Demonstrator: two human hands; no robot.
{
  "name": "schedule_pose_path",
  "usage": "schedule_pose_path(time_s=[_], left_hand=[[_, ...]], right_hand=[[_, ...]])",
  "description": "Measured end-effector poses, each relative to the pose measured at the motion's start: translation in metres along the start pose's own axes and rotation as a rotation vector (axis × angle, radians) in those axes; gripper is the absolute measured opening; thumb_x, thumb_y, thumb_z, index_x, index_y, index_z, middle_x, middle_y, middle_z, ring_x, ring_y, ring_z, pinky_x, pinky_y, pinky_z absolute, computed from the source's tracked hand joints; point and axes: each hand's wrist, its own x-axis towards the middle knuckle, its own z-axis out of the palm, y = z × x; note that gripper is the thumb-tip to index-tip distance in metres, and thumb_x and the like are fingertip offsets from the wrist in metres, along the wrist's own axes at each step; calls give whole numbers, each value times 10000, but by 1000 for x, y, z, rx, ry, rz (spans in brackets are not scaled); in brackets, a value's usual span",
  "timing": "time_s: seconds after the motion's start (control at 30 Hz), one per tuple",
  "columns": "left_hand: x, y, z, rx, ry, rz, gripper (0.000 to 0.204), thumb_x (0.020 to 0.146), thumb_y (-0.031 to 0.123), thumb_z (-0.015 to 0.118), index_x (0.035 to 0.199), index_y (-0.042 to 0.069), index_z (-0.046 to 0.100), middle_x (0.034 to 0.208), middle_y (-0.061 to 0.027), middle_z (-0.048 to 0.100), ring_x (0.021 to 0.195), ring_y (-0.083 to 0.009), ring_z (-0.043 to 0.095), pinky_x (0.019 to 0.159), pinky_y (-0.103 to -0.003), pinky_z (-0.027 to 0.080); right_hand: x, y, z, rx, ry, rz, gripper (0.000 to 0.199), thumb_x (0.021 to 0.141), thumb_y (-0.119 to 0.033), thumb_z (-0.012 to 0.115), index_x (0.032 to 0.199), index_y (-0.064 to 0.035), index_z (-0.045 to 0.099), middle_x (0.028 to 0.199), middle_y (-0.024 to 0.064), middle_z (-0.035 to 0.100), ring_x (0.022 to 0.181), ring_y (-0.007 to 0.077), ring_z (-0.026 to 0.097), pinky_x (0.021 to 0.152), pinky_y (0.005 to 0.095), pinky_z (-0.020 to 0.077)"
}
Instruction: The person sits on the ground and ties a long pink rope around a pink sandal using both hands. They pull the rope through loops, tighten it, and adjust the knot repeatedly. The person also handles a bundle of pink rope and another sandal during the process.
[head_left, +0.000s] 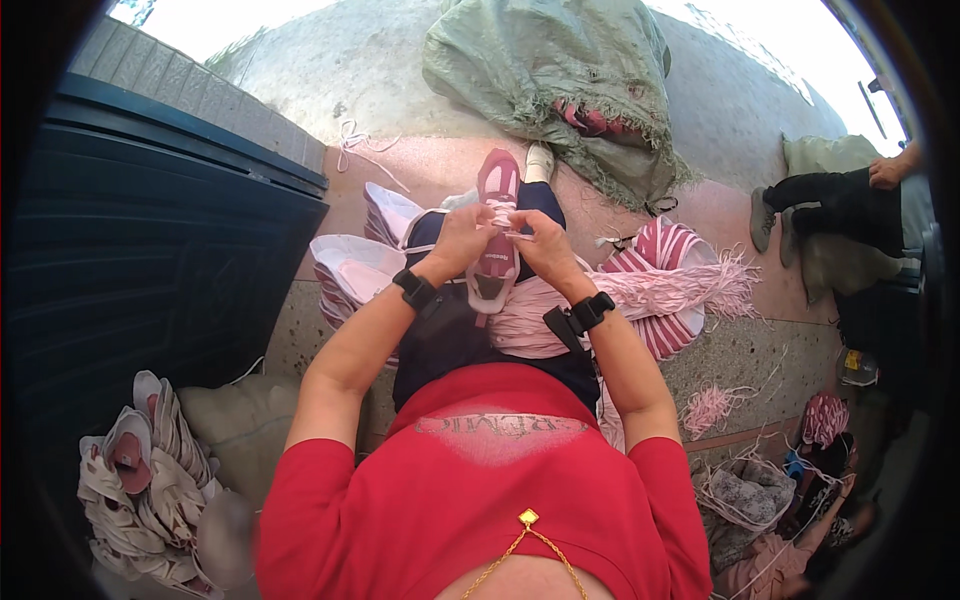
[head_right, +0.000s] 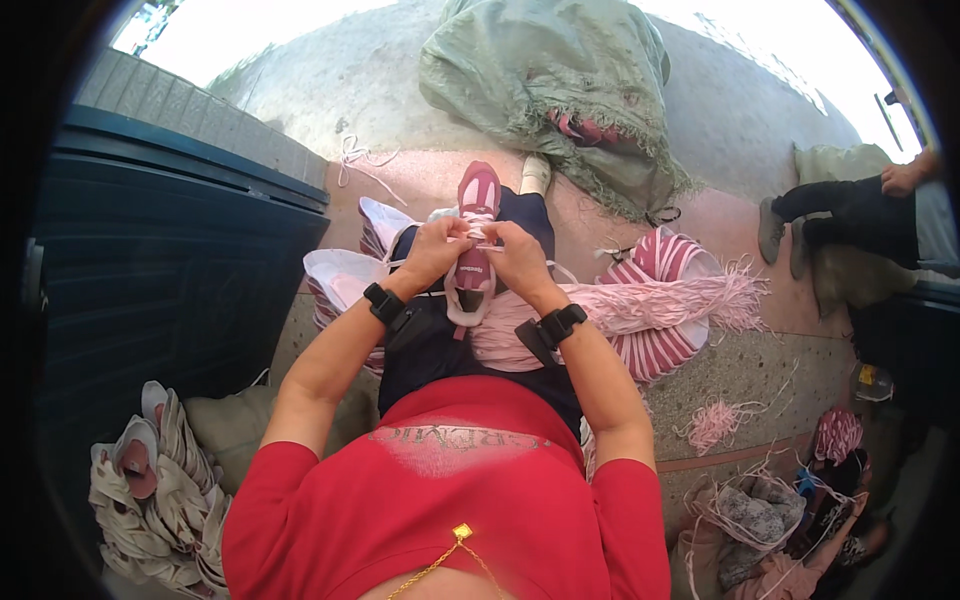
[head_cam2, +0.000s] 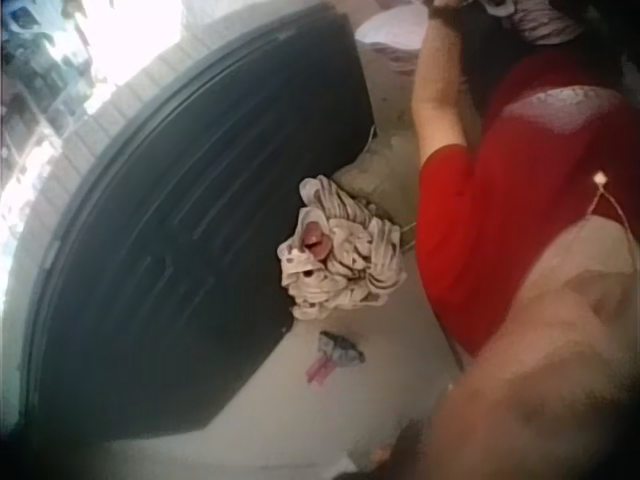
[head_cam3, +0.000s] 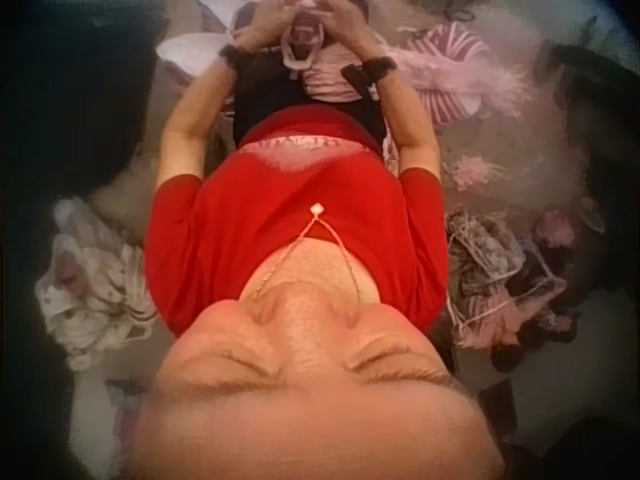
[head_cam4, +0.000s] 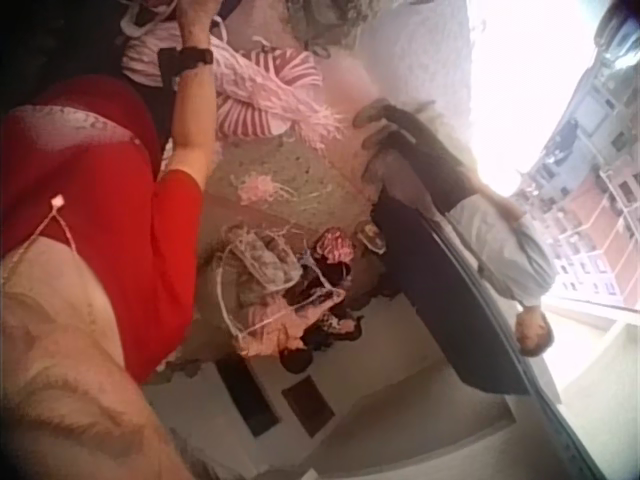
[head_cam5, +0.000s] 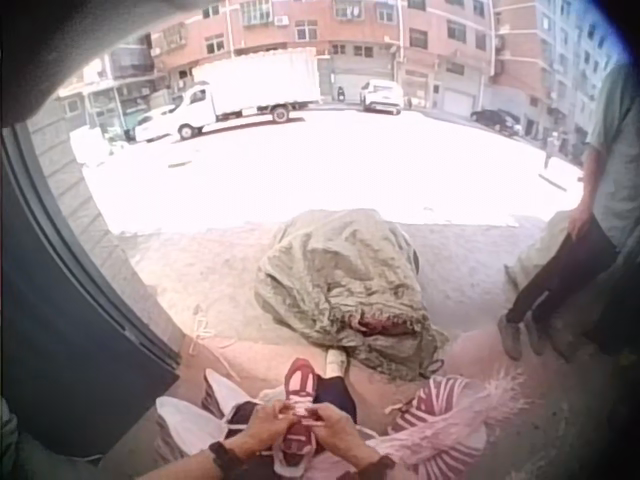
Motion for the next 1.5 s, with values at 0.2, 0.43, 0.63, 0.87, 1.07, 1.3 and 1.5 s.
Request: schedule_pose_path(time_s=[0.2,0.43,0.63,0.87,1.07,1.3,1.5], left_hand=[[8,-2,-11,-67,-144,-6,354,769,187,692,1053,-5,601,792,-104,660,758,-141,633,682,-264,494],[9,1,-29,-56,-286,342,432,746,205,711,1140,70,594,700,-60,623,651,-179,598,623,-324,471],[-4,22,-13,324,-148,327,174,867,209,584,883,37,609,713,-176,605,685,-354,600,583,-420,456],[-64,18,-26,524,-92,562,116,829,152,575,930,95,582,703,-103,554,598,-281,594,510,-374,473],[-64,18,-18,621,-163,660,147,802,169,564,947,145,562,699,-70,557,596,-230,616,485,-337,493],[-62,22,-14,607,-163,674,219,784,156,591,1001,133,563,707,-67,528,584,-234,605,480,-336,484],[-60,22,-11,567,-120,717,234,771,138,593,999,93,566,704,-70,521,582,-235,595,485,-334,479]], right_hand=[[6,17,9,-23,-117,-12,196,810,-150,643,952,-22,600,821,113,633,743,258,627,646,318,479],[-9,-56,-100,1028,-393,458,129,878,-82,612,982,-58,539,727,-67,472,493,-5,333,407,162,227],[4,-21,-50,641,-142,691,216,942,-297,489,876,-93,511,684,-68,410,472,4,292,390,170,228],[7,13,4,158,-93,-23,185,841,-139,576,882,31,635,680,102,576,611,156,529,577,309,434],[9,3,-7,187,-120,142,195,815,-161,622,895,12,663,667,138,606,611,215,585,624,350,455],[13,-13,-7,-384,-231,-12,188,784,-149,581,808,16,669,813,217,625,750,334,630,721,381,497],[28,-20,1,-625,-331,4,214,731,-140,539,759,23,675,792,257,620,771,378,624,724,425,503]])
